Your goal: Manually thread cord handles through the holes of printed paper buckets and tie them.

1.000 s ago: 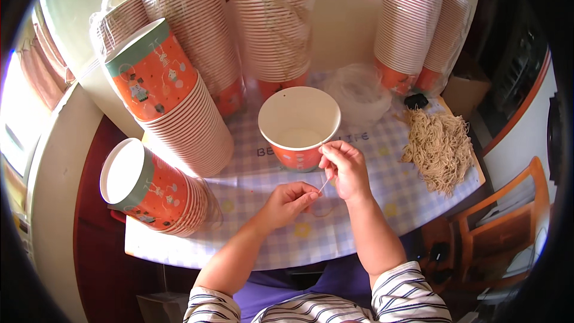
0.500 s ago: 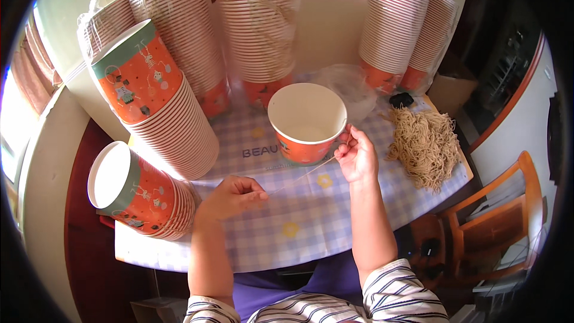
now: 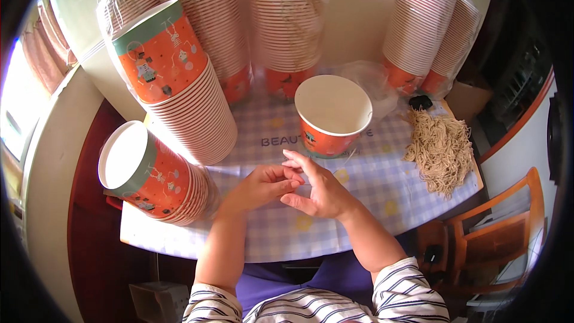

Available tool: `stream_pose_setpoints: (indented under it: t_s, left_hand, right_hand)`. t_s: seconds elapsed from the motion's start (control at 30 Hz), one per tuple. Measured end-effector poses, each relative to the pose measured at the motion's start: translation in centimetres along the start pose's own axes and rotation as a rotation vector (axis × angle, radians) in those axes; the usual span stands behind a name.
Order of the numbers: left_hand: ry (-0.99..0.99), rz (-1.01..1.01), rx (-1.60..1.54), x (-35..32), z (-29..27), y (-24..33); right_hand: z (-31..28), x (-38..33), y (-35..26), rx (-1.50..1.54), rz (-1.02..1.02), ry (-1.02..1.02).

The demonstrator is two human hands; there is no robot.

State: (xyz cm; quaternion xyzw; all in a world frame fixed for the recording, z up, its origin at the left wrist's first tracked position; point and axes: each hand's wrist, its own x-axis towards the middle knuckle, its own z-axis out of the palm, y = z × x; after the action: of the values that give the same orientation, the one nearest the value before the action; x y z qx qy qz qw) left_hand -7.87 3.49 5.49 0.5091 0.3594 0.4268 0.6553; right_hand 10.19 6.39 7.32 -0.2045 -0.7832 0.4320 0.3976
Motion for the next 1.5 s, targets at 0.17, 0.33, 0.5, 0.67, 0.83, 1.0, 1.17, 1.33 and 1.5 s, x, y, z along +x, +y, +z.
stream_pose_setpoints:
  t_s: [0.17,0.33,0.5,0.67,0.83,1.0,1.17,1.33,1.5]
  left_hand:
    - [0.149,-0.152,0.037,0.1,-0.1,0.8]
    - [0.190,-0.163,0.047,0.0,0.0,1.2]
    - [0.088,-0.229,0.032,-0.2,-0.6,1.0]
    - [-0.012,-0.219,0.075,-0.4,-1.0,0.9]
    - [-0.029,-0.249,0.094,-0.4,-0.6,1.2]
    - [-0.050,-0.300,0.141,-0.3,-0.8,1.0]
    - [0.038,-0.317,0.102,-0.5,-0.4,1.4]
    - [-0.022,-0.254,0.196,-0.6,-0.4,1.6]
    - [-0.005,-0.201,0.134,-1.1,-0.1,1.6]
  right_hand:
    - [-0.5,-0.1,1.8,0.091,0.181,-0.093]
    - [-3.0,0.4,1.6,0.052,0.328,0.052]
    - [-4.1,0.4,1.8,0.073,0.253,0.198]
    - [-4.8,0.4,1.7,0.104,0.206,0.257]
    - [-4.8,0.5,1.5,0.146,0.213,0.249]
    - [-4.8,0.5,1.4,0.159,0.219,0.270]
    - [-5.5,0.4,1.4,0.081,0.068,0.222]
    - [-4.9,0.5,0.7,-0.002,-0.240,0.116]
    - [-2.4,0.2,0.1,0.206,0.125,-0.262]
